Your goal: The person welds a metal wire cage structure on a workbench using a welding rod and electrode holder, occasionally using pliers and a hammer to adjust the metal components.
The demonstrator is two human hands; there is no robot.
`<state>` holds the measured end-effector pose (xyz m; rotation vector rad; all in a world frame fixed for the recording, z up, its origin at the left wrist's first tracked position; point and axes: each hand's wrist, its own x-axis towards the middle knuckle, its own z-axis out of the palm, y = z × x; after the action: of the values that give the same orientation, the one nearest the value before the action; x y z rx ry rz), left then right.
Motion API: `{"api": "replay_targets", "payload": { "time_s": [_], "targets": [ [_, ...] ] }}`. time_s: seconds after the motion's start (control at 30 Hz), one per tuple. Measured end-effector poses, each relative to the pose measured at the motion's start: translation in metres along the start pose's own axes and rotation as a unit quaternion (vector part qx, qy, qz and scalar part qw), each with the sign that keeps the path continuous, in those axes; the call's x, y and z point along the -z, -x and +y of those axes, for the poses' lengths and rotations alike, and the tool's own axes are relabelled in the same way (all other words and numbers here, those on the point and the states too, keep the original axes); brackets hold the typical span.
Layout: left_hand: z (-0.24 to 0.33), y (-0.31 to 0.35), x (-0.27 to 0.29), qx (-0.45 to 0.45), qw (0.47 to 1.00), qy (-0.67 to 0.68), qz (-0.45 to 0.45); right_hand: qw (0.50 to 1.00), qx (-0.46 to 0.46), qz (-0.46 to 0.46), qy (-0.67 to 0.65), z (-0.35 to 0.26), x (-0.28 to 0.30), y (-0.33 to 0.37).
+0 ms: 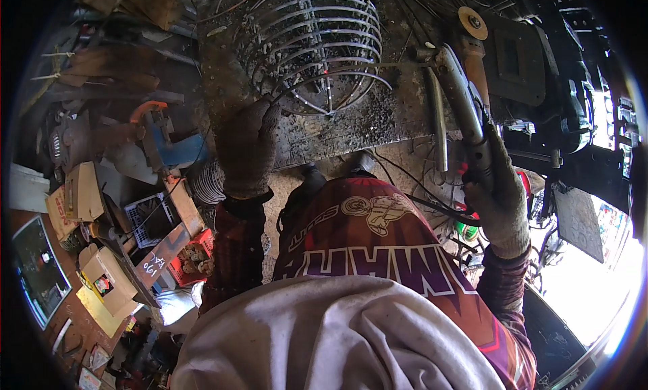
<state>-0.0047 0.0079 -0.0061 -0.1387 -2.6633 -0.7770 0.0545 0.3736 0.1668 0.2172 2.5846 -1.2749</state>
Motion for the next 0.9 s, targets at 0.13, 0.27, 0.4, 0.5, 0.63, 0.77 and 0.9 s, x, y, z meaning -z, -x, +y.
{"api": "replay_targets", "payload": {
  "time_s": [0.13, 0.27, 0.4, 0.5, 0.63, 0.77, 0.9],
  "targets": [
    [0.004, -0.002, 0.002, 0.009, 1.000, 0.003, -0.007, 1.000, -0.027, -0.008, -0.014, -0.001, 0.004, 0.001],
    [0.004, -0.002, 0.000, 0.000, 1.000, -0.026, 0.005, 0.998, 0.028, -0.002, 0.049, 0.002, 0.006, 0.000],
    [0.004, -0.002, 0.001, 0.007, 1.000, -0.019, 0.005, 0.998, 0.021, -0.005, 0.059, -0.008, 0.009, -0.002],
    [0.003, -0.002, -0.001, 0.012, 1.000, -0.019, 0.006, 0.998, -0.009, 0.001, 0.065, -0.015, 0.009, -0.002],
    [0.004, -0.004, -0.002, 0.010, 1.000, 0.000, 0.005, 0.996, 0.036, 0.032, 0.072, -0.012, 0.018, -0.004],
    [0.002, -0.003, -0.002, -0.008, 1.000, 0.007, 0.028, 0.999, -0.007, 0.022, 0.024, -0.023, 0.032, -0.006],
    [0.002, -0.002, 0.000, 0.005, 1.000, 0.004, 0.017, 0.997, -0.007, 0.005, 0.072, -0.036, 0.035, -0.013]
  ]
}}
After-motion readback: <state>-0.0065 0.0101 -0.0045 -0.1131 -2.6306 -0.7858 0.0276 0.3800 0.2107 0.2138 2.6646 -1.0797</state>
